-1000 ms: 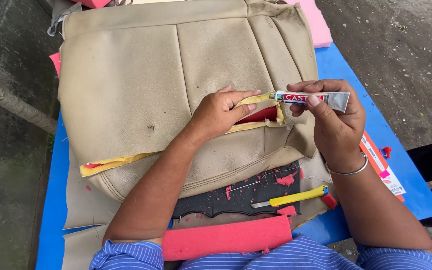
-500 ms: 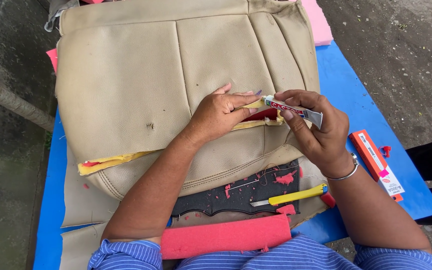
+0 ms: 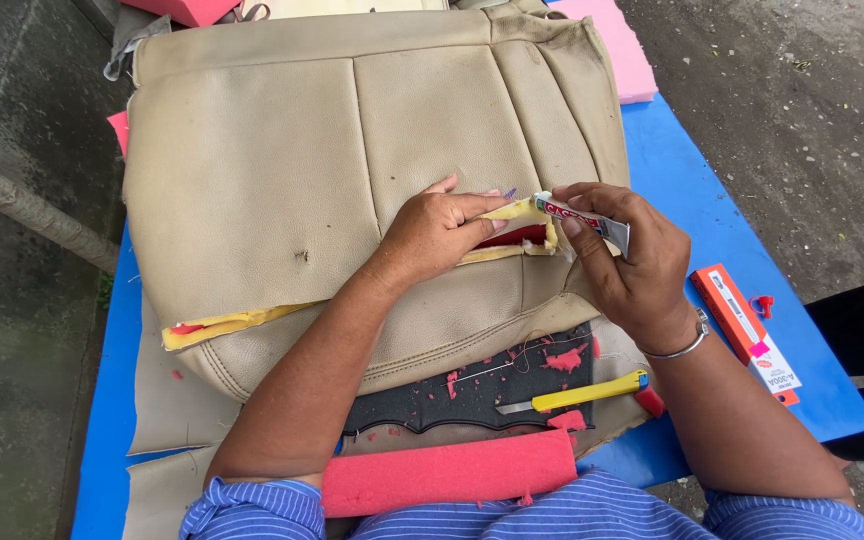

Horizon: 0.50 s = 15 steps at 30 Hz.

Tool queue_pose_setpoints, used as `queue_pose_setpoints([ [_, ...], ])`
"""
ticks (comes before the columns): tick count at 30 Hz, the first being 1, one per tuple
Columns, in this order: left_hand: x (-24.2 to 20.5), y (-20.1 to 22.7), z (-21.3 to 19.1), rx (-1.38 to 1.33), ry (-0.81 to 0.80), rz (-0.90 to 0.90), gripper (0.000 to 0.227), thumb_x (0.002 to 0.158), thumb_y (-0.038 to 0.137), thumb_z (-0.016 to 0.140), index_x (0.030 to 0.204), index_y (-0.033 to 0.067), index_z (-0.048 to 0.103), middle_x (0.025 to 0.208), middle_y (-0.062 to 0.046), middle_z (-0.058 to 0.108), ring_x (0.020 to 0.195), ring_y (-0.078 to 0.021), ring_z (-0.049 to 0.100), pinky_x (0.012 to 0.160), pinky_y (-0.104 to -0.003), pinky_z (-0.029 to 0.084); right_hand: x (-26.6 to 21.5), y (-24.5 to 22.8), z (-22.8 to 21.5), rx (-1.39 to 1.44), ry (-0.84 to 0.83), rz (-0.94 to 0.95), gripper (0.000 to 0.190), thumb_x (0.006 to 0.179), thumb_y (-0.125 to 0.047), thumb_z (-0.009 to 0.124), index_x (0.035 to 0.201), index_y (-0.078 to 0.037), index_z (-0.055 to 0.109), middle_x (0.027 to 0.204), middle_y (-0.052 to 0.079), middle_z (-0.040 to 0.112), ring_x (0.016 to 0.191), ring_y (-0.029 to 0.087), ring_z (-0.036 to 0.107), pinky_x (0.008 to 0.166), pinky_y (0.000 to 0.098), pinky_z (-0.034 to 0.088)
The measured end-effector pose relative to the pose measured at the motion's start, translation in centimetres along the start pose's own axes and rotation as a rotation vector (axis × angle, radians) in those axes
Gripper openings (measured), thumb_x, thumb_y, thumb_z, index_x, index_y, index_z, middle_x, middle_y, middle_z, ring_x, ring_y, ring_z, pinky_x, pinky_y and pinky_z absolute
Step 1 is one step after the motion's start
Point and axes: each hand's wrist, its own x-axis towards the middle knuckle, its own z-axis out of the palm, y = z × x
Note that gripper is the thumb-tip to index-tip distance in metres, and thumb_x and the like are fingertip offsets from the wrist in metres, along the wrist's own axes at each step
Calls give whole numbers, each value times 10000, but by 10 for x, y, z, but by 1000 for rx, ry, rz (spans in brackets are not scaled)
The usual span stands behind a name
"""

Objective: Repairing a torn car seat cover by stuffing it with foam padding and sealing the tear with adhesive.

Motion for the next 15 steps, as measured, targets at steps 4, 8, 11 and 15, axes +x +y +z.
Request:
queue_pose_setpoints([
  [4, -2, 1, -3, -31, -4, -3, 308, 1023, 254, 619, 1292, 124, 697, 1269, -168, 708, 1308, -306, 597, 1230, -586, 178, 2, -13, -2, 46, 27, -15, 105, 1033, -18, 683, 1065, 54, 614, 989, 237, 735, 871, 401, 752, 796, 437, 577],
  [8, -1, -4, -1, -26, 0, 1, 303, 1018, 246, 628, 1286, 125, 702, 1261, -167, 712, 1306, -304, 600, 1231, -574, 184, 1, -16, 7, 39, -5, -4, 102, 1006, -33, 701, 1057, 30, 640, 1016, 213, 756, 882, 403, 758, 801, 447, 578],
  [11, 0, -4, 3, 2, -7, 16, 311, 1009, 258, 650, 1300, 158, 696, 1277, -135, 711, 1315, -274, 596, 1235, -561, 188, -1, -5, 9, 22, -22, 1, 103, 1011, -38, 704, 1065, 28, 644, 1023, 211, 757, 883, 407, 758, 795, 448, 578],
  [15, 1, 8, 3, 25, -15, 36, 323, 998, 284, 666, 1303, 181, 697, 1286, -118, 710, 1322, -261, 592, 1240, -552, 189, 0, 0, 5, 37, -28, 20, 101, 1037, -51, 683, 1073, 26, 627, 1015, 212, 756, 872, 402, 754, 785, 450, 572],
])
